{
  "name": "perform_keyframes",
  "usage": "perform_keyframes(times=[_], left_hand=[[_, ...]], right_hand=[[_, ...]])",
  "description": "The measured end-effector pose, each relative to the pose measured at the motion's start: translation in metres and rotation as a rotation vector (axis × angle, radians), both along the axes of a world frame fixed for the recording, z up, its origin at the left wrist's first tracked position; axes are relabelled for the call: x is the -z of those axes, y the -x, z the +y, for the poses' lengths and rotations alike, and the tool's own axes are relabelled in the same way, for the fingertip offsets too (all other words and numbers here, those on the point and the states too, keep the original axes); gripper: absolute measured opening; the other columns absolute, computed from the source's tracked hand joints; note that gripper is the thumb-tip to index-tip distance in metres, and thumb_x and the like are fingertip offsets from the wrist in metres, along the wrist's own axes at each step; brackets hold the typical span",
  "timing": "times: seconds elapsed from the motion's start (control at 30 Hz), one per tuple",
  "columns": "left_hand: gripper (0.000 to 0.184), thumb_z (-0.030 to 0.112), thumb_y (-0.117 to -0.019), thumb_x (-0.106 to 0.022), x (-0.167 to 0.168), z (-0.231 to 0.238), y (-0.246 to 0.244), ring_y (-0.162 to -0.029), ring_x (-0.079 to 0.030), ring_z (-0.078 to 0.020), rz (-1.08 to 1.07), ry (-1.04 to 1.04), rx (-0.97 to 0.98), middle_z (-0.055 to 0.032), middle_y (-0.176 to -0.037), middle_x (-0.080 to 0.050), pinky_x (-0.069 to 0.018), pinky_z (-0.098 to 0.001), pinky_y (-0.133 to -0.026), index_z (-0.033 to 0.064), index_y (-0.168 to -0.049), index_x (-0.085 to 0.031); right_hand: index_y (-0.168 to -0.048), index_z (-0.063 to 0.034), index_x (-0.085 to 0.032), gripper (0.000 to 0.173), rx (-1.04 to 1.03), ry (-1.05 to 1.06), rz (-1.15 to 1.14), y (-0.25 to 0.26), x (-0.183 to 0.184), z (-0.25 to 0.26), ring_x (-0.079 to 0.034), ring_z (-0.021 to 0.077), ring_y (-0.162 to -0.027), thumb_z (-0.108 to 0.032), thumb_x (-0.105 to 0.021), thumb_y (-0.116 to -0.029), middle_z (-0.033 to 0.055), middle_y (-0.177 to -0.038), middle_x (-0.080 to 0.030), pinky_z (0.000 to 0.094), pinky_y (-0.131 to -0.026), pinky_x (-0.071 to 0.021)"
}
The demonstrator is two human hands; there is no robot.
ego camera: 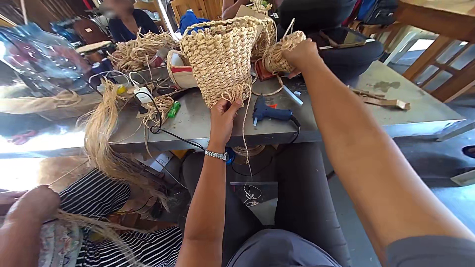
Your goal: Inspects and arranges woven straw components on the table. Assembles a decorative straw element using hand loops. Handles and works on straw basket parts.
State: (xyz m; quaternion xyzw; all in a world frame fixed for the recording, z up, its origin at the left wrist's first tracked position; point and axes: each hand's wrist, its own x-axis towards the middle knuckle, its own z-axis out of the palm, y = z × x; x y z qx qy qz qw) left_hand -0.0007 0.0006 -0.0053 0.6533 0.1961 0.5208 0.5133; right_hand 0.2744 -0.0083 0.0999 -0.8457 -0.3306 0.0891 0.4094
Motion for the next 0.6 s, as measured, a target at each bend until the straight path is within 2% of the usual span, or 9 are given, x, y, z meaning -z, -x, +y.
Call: perform_keyframes(times=[0.07,0.1,0.2,0.3,0.37,0.5,0.6], left_hand=[[0.009,0.017,-0.0994,-0.066,0.000,-0.002,0.002,-0.073,-0.058,-0.0034,0.055,-0.023,-0.007,0.0033,-0.084,-0.062,-0.0496,-0.0209,-0.070,0.0090,-0.096,-0.063],[0.009,0.016,-0.0986,-0.067,0.001,0.002,0.001,-0.074,-0.059,-0.0052,0.032,-0.020,-0.001,0.0019,-0.084,-0.064,-0.0505,-0.0235,-0.071,0.0074,-0.096,-0.064],[0.009,0.014,-0.0978,-0.068,0.001,0.007,-0.002,-0.074,-0.060,-0.0065,0.003,-0.016,0.009,0.0010,-0.084,-0.065,-0.0513,-0.0249,-0.071,0.0065,-0.095,-0.064],[0.007,0.012,-0.0977,-0.067,0.002,0.007,-0.002,-0.075,-0.060,-0.0066,0.001,-0.011,0.014,0.0005,-0.086,-0.065,-0.0517,-0.0249,-0.072,0.0054,-0.097,-0.065],[0.008,0.012,-0.0979,-0.067,0.001,0.007,-0.002,-0.075,-0.060,-0.0067,0.007,-0.006,0.012,0.0002,-0.087,-0.065,-0.0516,-0.0248,-0.072,0.0051,-0.098,-0.065],[0.006,0.012,-0.0985,-0.066,0.001,0.006,-0.001,-0.075,-0.060,-0.0061,-0.003,-0.004,0.011,0.0008,-0.087,-0.066,-0.0513,-0.0236,-0.071,0.0064,-0.097,-0.064],[0.006,0.012,-0.0982,-0.067,0.000,0.006,-0.002,-0.075,-0.059,-0.0053,-0.010,-0.004,0.009,0.0013,-0.088,-0.066,-0.0511,-0.0228,-0.071,0.0070,-0.096,-0.064]], right_hand=[[-0.147,0.0074,-0.042,0.074,0.003,-0.059,0.047,0.000,0.013,-0.001,-0.065,0.0389,-0.119,-0.040,-0.069,-0.0968,0.0294,-0.142,-0.052,0.0549,-0.093,-0.0583],[-0.143,0.0083,-0.047,0.071,0.006,-0.089,0.032,0.002,0.018,-0.005,-0.067,0.0383,-0.114,-0.041,-0.068,-0.0966,0.0293,-0.138,-0.056,0.0543,-0.091,-0.0587],[-0.140,0.0096,-0.049,0.070,0.026,-0.223,-0.025,0.003,0.027,-0.019,-0.070,0.0382,-0.107,-0.043,-0.067,-0.0977,0.0299,-0.130,-0.061,0.0537,-0.090,-0.0589],[-0.144,0.0078,-0.043,0.071,0.047,-0.402,0.023,0.001,0.033,-0.026,-0.071,0.0356,-0.106,-0.041,-0.068,-0.0988,0.0279,-0.128,-0.062,0.0504,-0.090,-0.0608],[-0.150,0.0050,-0.034,0.076,0.028,-0.530,0.101,0.000,0.038,-0.026,-0.073,0.0344,-0.103,-0.040,-0.068,-0.0988,0.0277,-0.129,-0.062,0.0483,-0.085,-0.0631],[-0.156,-0.0011,-0.018,0.086,-0.111,-0.770,0.397,-0.003,0.054,-0.017,-0.070,0.0359,-0.108,-0.031,-0.073,-0.0972,0.0284,-0.137,-0.053,0.0501,-0.082,-0.0651],[-0.156,-0.0025,-0.016,0.087,-0.173,-0.834,0.514,-0.002,0.059,-0.012,-0.070,0.0354,-0.106,-0.029,-0.074,-0.0968,0.0274,-0.138,-0.052,0.0489,-0.081,-0.0655]])
